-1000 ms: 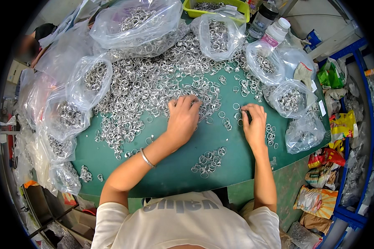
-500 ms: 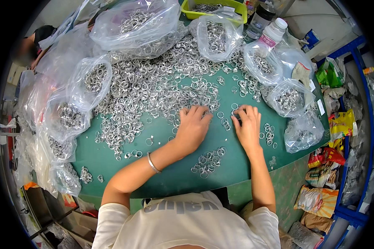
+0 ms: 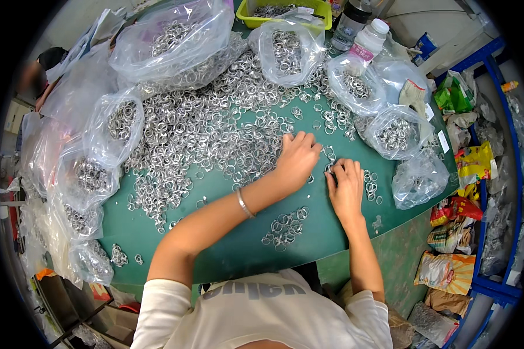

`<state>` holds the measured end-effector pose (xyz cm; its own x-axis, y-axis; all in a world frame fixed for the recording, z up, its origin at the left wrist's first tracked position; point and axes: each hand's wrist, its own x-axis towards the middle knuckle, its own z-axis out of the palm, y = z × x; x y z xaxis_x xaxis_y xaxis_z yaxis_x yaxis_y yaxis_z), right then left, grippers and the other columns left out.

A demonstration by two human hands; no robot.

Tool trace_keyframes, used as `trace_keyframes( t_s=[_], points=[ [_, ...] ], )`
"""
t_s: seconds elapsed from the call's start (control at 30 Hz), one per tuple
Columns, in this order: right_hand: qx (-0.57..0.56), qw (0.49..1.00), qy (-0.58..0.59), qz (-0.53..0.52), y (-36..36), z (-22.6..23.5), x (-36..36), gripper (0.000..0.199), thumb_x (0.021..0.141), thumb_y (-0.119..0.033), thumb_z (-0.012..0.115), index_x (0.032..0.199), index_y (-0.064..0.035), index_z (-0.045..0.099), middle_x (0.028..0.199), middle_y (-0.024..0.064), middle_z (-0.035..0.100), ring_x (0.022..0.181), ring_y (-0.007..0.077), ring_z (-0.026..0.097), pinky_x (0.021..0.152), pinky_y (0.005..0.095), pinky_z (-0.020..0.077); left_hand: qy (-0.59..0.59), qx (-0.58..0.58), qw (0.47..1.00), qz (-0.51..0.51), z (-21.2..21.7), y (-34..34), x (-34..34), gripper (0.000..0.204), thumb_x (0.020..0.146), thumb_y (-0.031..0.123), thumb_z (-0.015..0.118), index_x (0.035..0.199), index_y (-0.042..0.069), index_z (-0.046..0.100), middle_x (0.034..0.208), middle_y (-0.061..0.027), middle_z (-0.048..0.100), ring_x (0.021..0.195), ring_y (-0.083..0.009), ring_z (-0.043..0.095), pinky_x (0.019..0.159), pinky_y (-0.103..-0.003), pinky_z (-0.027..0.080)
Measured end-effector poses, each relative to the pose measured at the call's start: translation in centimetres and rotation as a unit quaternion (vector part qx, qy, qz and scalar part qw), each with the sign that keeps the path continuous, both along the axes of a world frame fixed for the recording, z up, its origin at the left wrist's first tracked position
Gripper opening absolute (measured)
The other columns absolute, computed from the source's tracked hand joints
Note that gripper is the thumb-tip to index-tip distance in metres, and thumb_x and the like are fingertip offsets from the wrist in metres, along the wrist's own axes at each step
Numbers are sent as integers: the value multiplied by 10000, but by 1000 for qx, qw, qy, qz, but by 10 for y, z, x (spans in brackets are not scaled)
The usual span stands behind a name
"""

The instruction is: The person sorts small metal rings by hand from a large pile on a green table, picking them up individually and placing them into plastic bags or smaller groups.

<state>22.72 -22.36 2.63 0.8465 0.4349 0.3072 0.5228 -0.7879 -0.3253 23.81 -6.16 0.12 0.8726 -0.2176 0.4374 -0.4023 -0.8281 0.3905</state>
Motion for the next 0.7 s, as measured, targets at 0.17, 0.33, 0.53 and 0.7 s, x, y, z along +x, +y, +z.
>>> trace_keyframes(
  t_s=[0.17, 0.33, 0.53, 0.7],
  points=[
    [127, 992, 14, -8, -8, 0, 1, 128, 771, -32, 673, 858, 23, 595, 962, 110, 572, 887, 292, 526, 767, 361, 407, 24, 26, 999, 5, -9, -3, 17, 132, 773, 93, 667, 884, 50, 610, 917, -78, 526, 907, -270, 493, 807, -423, 341],
    [315, 931, 180, -33, 1, 13, -12, 126, 797, -4, 658, 885, 45, 584, 964, 137, 580, 836, 288, 564, 729, 310, 446, 225, -331, 916, -27, 16, 4, -14, 58, 846, 43, 620, 881, 12, 586, 910, -90, 594, 856, -220, 596, 746, -364, 457],
    [196, 967, 94, 134, 38, 34, -51, 151, 777, 33, 646, 901, 24, 561, 973, 147, 561, 892, 319, 543, 767, 378, 446, 392, -703, 593, 13, 32, 32, -94, 52, 913, 43, 557, 941, 0, 546, 921, -89, 626, 885, -111, 617, 710, -238, 500],
    [133, 957, 122, 228, 69, 33, -93, 176, 783, 16, 644, 940, 10, 565, 1030, 150, 551, 926, 334, 536, 785, 407, 434, 335, -687, 644, -28, 18, 53, -151, 110, 877, 8, 550, 981, 42, 541, 896, -35, 595, 812, -112, 589, 754, -267, 506]
  ],
)
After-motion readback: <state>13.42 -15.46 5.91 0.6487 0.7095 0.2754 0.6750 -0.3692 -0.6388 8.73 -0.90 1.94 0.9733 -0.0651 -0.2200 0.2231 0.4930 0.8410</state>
